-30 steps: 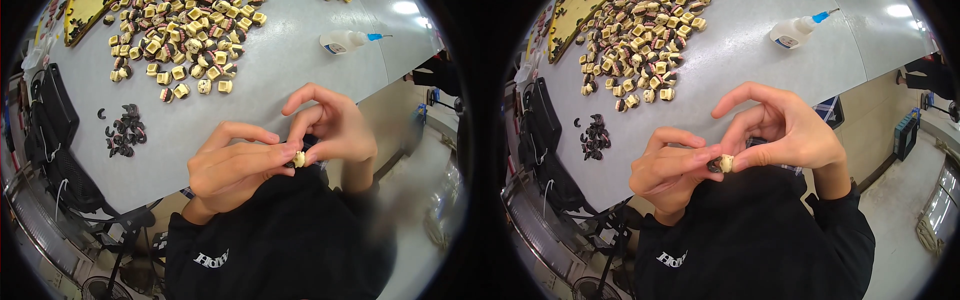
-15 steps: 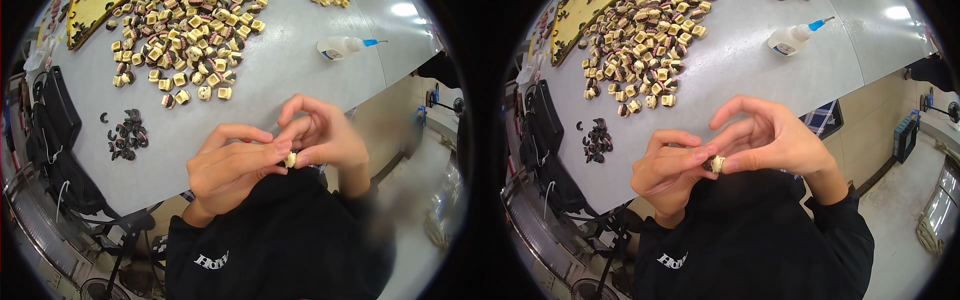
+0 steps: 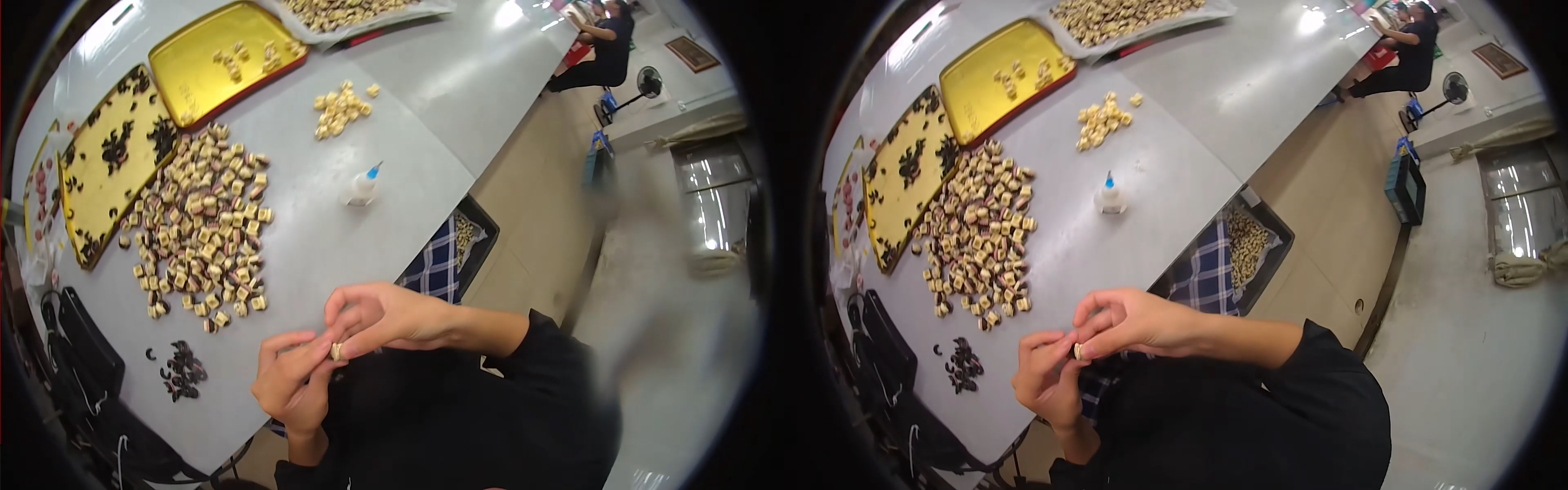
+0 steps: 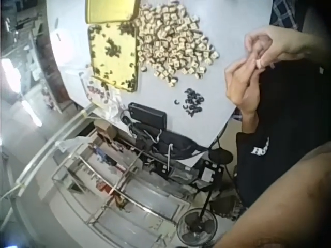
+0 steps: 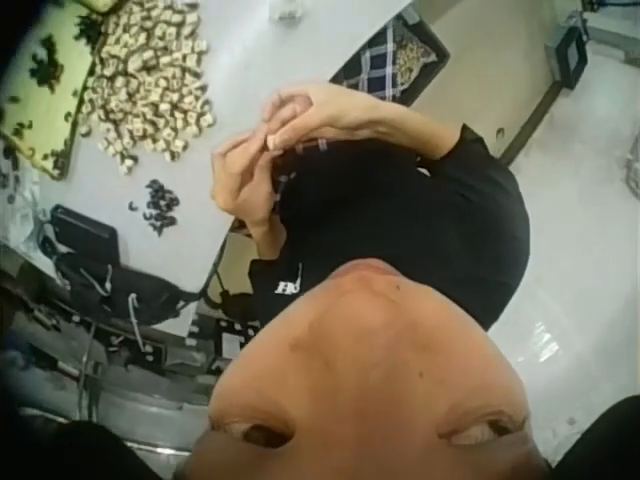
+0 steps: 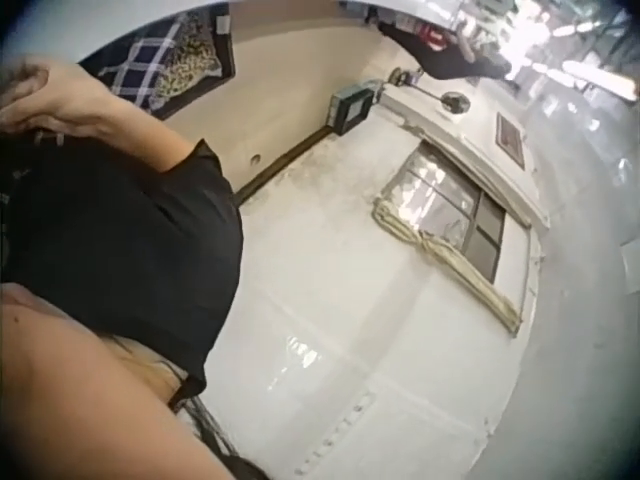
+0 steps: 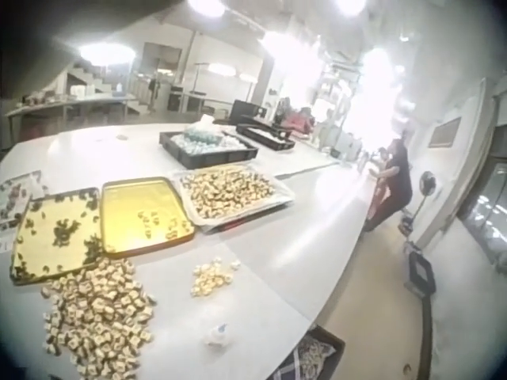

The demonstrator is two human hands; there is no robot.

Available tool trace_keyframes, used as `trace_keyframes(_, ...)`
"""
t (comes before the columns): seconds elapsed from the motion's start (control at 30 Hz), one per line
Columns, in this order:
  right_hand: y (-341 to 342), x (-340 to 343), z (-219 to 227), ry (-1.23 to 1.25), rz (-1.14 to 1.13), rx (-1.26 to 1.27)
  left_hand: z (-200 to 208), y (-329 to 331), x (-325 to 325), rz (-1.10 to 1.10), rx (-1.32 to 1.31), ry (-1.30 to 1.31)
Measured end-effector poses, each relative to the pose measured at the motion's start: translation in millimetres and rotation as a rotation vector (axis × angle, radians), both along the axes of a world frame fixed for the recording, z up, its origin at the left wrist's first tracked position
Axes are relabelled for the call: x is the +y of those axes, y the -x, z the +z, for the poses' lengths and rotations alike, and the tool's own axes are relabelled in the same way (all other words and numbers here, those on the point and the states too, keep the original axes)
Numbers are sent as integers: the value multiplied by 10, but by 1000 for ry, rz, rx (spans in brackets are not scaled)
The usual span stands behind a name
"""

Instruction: Assembling small gold-colored components by applying glue and attaching black parts.

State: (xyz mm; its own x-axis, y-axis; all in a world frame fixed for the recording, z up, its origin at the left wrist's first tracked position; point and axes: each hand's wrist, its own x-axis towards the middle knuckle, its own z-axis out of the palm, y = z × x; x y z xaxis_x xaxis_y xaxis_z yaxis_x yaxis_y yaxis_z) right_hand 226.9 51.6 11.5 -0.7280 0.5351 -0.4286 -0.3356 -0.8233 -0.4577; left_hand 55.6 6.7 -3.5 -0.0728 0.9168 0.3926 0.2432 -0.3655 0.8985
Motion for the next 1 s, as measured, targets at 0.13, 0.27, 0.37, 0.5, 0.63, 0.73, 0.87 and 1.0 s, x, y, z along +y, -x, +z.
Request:
trace_keyframes(0.13,-30,-13,1,-32,-9,3,-10,-52,-5,0,15,-27)
trace_keyframes(0.27,-31,-8,-47,-81,-27,72,-5,-60,11,-4,32,-39)
trace_keyframes(0.37,-16,-2,-76,-91,-39,63,31,-54,14,13,-3,-52)
trace_keyframes(0.5,-36,27,-14,-156,-115,62,31,3,2,32,-85,-75)
trace_keyframes(0.63,-45,112,12,-219,-280,122,21,-5,4,26,-145,-67)
trace_keyframes(0.73,-26,156,-7,-250,-328,179,22,28,-31,10,-157,-61)
trace_keyframes(0.87,-2,185,-52,-303,-305,200,6,45,-57,-28,-169,-37)
trace_keyframes(1.0,37,225,-49,-406,-310,159,11,61,-36,-40,-178,-39)
